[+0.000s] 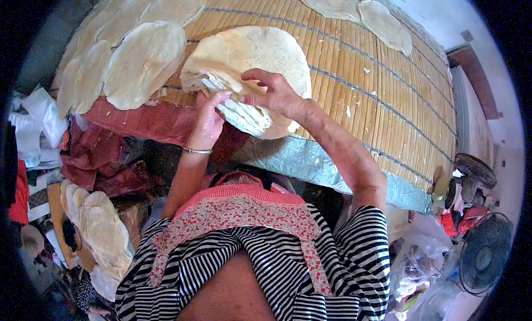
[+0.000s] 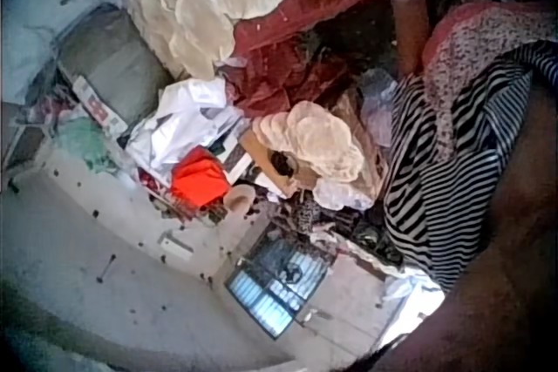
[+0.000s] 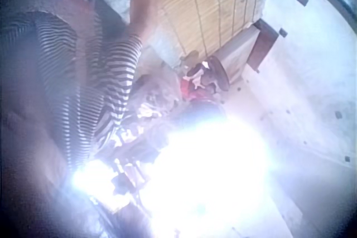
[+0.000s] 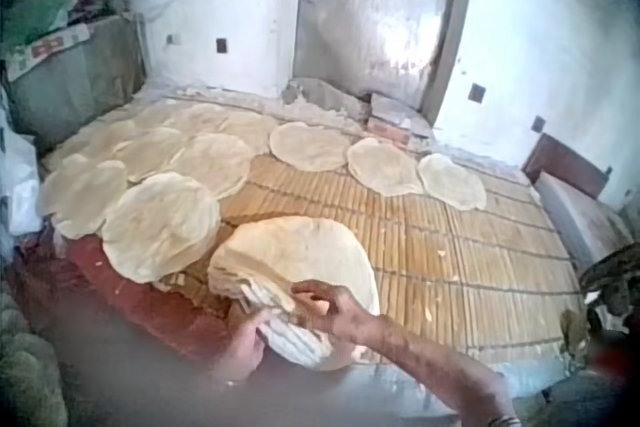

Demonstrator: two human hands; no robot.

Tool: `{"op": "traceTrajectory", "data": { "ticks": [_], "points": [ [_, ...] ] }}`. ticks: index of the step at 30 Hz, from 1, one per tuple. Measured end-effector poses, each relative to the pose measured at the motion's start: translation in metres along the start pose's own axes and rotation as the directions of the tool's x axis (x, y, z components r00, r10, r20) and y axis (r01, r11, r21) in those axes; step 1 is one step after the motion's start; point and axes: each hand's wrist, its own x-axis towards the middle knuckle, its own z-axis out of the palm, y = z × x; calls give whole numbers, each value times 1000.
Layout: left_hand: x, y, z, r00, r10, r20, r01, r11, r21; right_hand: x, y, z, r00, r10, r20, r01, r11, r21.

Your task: The person separates thin, round sheets of dough from a large stack on a bamboo mat. They lift individual sheets, peel them apart, and place them into a separate pile. The person also briefly handles a metal bowl containing a yellow liquid and moves a plastic bag on the floor.

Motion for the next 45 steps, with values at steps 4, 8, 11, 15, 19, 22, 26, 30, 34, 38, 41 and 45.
{"op": "traceTrajectory", "data": {
  "ticks": [4, 8, 11, 15, 19, 22, 26, 30, 34, 38, 41, 45],
  "points": [
    [1, 0, 2, 1000, 23, -17, -23, 1000, 9, 8, -3, -4, 1000, -20, 16, 19, 999, 27],
    [2, -1, -3, 999, -19, 27, 19, 1000, 11, 9, -3, -7, 996, 91, -2, -90, 989, 121],
    [1, 0, 1, 1000, -16, 4, 15, 1000, 24, 8, -3, -9, 990, 144, 2, -143, 982, 124],
    [1, 1, 1, 1000, -13, 0, 13, 999, 38, 9, -3, -6, 999, 48, 10, -49, 996, 73],
    [3, 0, -2, 999, -35, 0, 35, 999, 37, 10, -1, -5, 999, -7, -31, 9, 997, 75],
    [3, 3, 0, 999, -52, 1, 52, 998, 28, 8, -6, -6, 997, 15, -70, -15, 1000, -4],
    [2, 6, 6, 999, -45, -29, 46, 998, 30, 4, -10, 0, 991, -99, -95, 77, 974, -211],
    [2, -1, -5, 997, -45, -56, 49, 996, 71, 5, -15, 15, 916, -396, -64, 277, 740, -613],
    [-5, -4, -14, 989, -55, -134, 60, 998, 28, 11, -12, 33, 953, -300, -38, 163, 618, -769],
    [-11, -15, -26, 973, -6, -232, 9, 1000, 14, 12, -9, 31, 978, -192, 79, 189, 669, -719],
    [-12, -24, -32, 955, -19, -295, 32, 999, 40, 18, 7, 18, 974, -218, 54, 198, 721, -664],
    [-24, -41, -55, 950, -42, -308, 72, 994, 85, 44, 31, -37, 986, -130, -107, 134, 990, 33]
  ]
}}
